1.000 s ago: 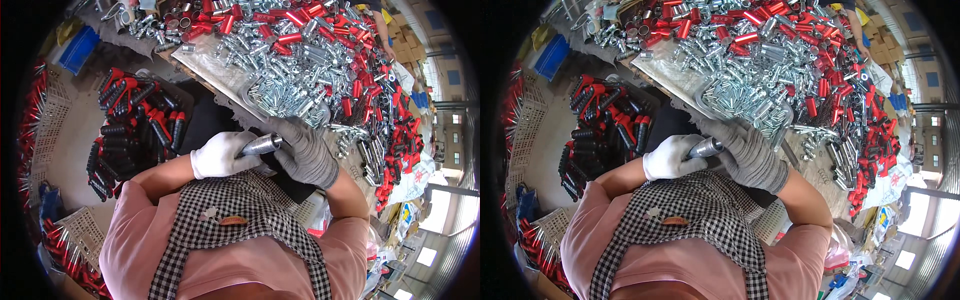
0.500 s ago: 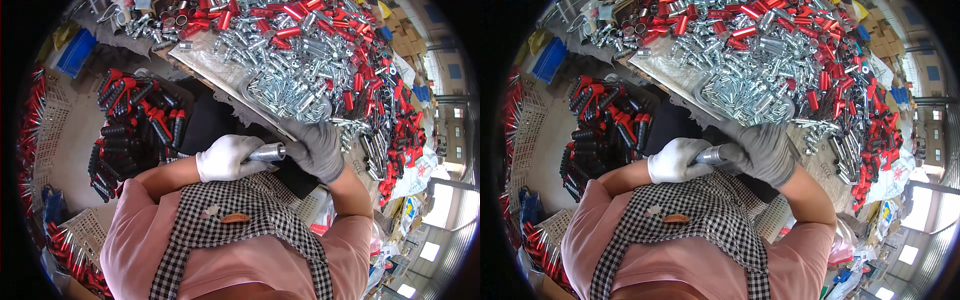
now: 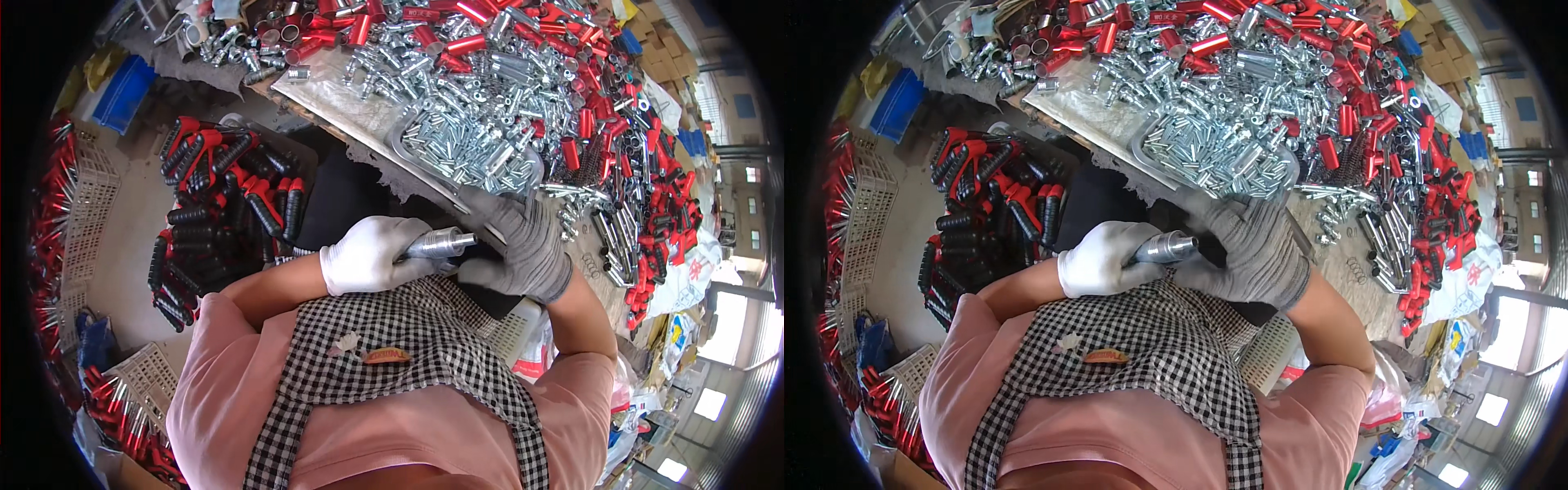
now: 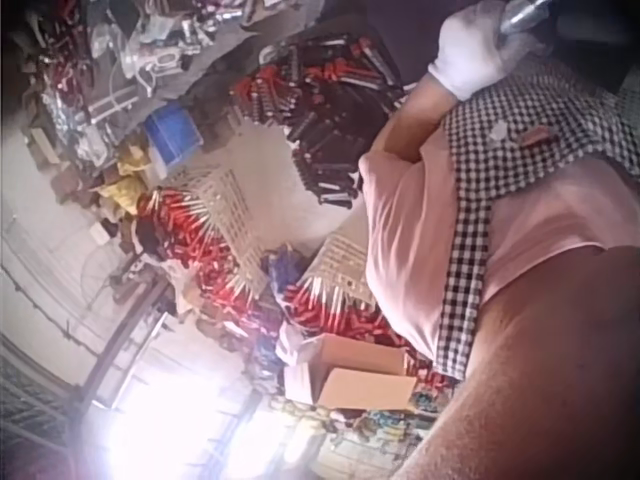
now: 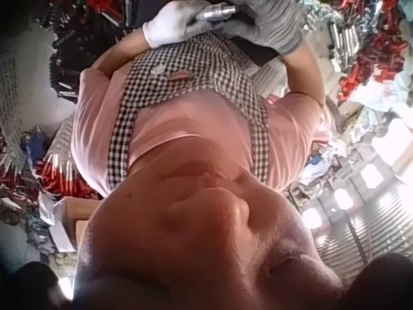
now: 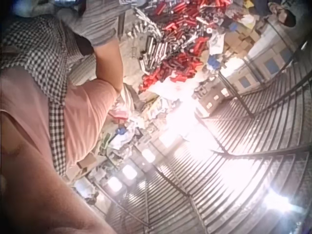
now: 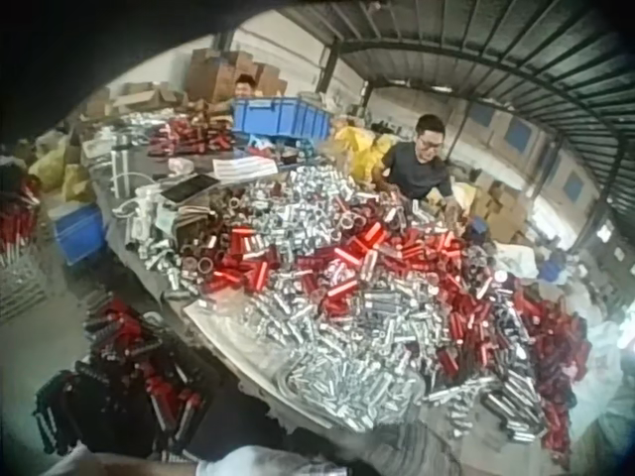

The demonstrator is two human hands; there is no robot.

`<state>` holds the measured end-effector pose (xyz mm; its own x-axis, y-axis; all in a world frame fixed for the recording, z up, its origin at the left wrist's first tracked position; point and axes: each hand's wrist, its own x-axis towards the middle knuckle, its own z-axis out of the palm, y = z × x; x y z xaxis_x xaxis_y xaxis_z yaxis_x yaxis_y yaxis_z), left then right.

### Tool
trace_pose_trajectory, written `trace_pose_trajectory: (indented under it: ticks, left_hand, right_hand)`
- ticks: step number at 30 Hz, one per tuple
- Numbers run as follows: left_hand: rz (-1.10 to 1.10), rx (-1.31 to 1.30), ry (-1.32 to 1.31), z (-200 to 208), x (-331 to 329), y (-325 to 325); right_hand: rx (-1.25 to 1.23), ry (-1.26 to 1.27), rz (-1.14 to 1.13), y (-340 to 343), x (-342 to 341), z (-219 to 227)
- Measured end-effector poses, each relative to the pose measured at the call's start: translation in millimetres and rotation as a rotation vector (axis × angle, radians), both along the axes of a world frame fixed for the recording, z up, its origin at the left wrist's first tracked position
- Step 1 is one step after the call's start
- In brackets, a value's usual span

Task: Assembling metal tubes and red connectors using a manual hand-operated press tool.

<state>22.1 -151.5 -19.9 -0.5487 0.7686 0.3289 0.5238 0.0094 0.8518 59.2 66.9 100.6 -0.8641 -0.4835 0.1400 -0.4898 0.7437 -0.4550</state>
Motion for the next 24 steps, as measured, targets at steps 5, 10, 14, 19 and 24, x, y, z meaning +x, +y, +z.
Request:
trace_pose_trajectory:
  ticks: [5, 10, 14, 19, 24]
  left_hand:
    - [-0.027, -0.003, 0.071, -0.4, 1.0, 2.7]
    - [-0.012, 0.036, 0.042, -2.8, 0.9, -0.1]
    - [-0.081, 0.055, 0.068, -2.9, -6.4, 1.5]
    - [0.035, -0.078, 0.186, -0.8, -0.9, -0.2]
    - [0.125, -0.07, 0.239, -3.3, 2.7, -3.9]
  right_hand:
    - [0.208, -0.036, 0.015, -0.3, 16.0, -5.8]
    - [-0.092, -0.125, -0.046, 2.8, 12.0, -12.5]
    - [0.019, 0.103, 0.124, 0.8, 7.5, -27.3]
    - [-0.215, -0.077, -0.013, -10.6, 11.1, -42.3]
    - [-0.242, -0.205, -0.153, -21.4, 14.0, -49.3]
